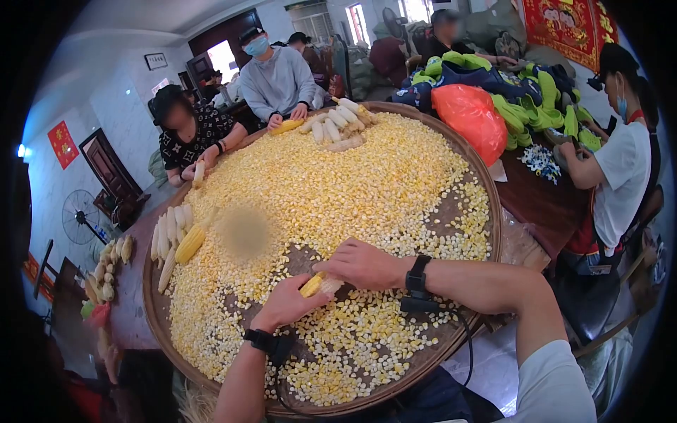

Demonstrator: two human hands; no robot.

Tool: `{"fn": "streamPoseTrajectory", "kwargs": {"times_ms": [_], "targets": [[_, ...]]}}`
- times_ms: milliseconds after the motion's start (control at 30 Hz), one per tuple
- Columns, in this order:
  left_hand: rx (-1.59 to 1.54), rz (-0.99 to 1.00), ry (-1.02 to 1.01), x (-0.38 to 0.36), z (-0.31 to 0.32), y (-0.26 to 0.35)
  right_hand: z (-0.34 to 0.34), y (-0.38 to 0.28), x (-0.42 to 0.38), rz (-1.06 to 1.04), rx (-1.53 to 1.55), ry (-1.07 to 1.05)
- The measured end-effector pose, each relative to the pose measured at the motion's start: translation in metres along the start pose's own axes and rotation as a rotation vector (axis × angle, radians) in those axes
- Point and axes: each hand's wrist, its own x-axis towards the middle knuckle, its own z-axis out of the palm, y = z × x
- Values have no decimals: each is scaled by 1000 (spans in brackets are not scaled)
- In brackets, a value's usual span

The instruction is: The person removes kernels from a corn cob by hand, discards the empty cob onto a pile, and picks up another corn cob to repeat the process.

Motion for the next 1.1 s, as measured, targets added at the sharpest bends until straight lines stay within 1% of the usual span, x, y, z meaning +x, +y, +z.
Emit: {"fn": "streamPoseTrajectory", "kwargs": {"times_ms": [133,233,333,433,533,633,733,833,1100], "targets": [[-13,-12,1,2,2,-5,-4,-3,3,36,35,27],[-5,-39,-20,2,1,-3,-5,-4,5,-1,20,105],[-28,-15,-2,1,1,-3,-3,-5,6,7,13,169],[-32,-7,0,1,1,-3,-6,-6,6,91,44,92],[-38,-2,3,2,3,-6,-3,-5,5,77,74,79],[-20,-39,-17,1,2,-3,-3,-6,5,47,47,107],[-28,-15,3,2,4,-6,-5,-7,6,20,-12,77],[-37,-23,4,1,3,-3,0,-6,5,12,-36,94],[-24,-7,11,0,3,-1,-4,-9,5,-5,-51,72]]}}
